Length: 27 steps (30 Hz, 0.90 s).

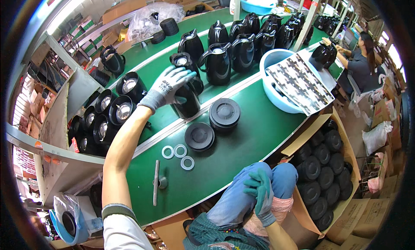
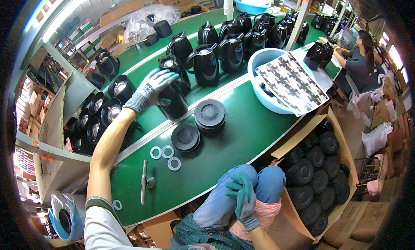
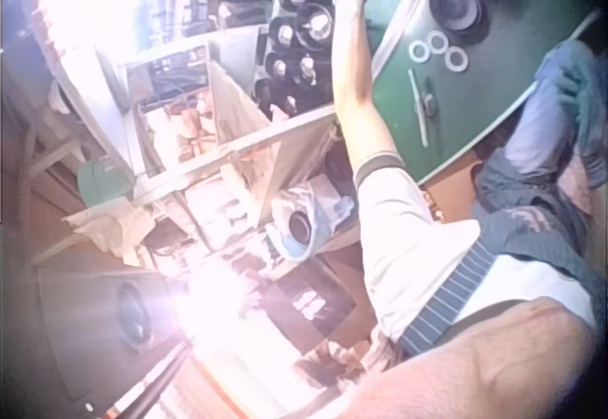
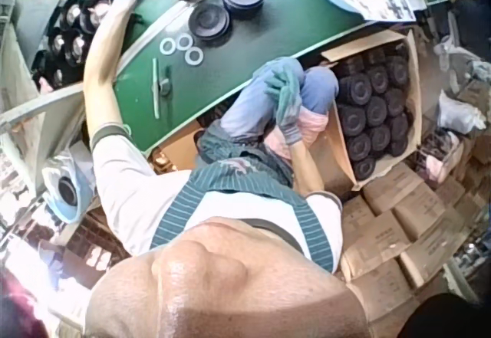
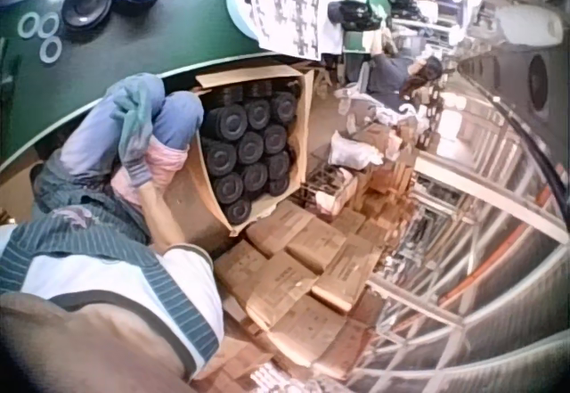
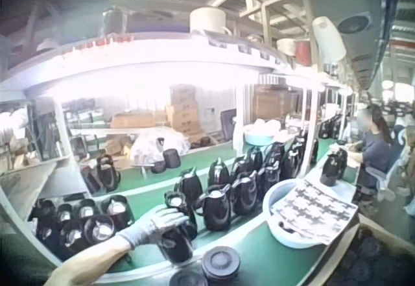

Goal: The person sits on the floor and repeatedly assembles black kettles by inserting a metal rod into the base, attaching a lid, and placing the finished unit on the table. The process is repeated for multiple kettles.

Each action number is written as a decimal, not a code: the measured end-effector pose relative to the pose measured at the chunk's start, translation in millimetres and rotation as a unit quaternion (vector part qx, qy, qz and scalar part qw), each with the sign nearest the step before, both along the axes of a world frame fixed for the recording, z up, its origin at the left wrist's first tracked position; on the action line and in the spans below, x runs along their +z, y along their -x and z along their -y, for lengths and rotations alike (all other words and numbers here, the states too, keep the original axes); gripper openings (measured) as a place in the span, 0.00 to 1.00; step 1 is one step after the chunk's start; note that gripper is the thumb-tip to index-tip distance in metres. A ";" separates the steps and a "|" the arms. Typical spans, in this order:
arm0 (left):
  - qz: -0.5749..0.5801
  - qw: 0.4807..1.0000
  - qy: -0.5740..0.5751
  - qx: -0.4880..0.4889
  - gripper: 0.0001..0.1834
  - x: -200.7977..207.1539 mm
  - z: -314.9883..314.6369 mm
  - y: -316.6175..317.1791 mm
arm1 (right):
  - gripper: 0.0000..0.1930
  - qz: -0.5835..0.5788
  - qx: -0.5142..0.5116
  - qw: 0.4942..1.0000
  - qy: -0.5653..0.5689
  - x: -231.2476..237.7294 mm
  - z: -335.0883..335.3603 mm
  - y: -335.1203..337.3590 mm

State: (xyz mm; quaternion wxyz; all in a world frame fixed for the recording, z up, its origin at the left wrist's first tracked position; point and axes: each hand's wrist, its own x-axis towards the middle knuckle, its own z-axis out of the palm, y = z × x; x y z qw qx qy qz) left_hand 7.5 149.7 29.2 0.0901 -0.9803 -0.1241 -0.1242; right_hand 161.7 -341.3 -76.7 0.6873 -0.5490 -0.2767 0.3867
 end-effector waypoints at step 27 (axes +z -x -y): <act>0.037 0.851 -0.218 0.477 0.43 -61.2 -18.0 34.3 | 0.36 -0.014 0.030 0.998 0.050 -11.0 -19.9 9.0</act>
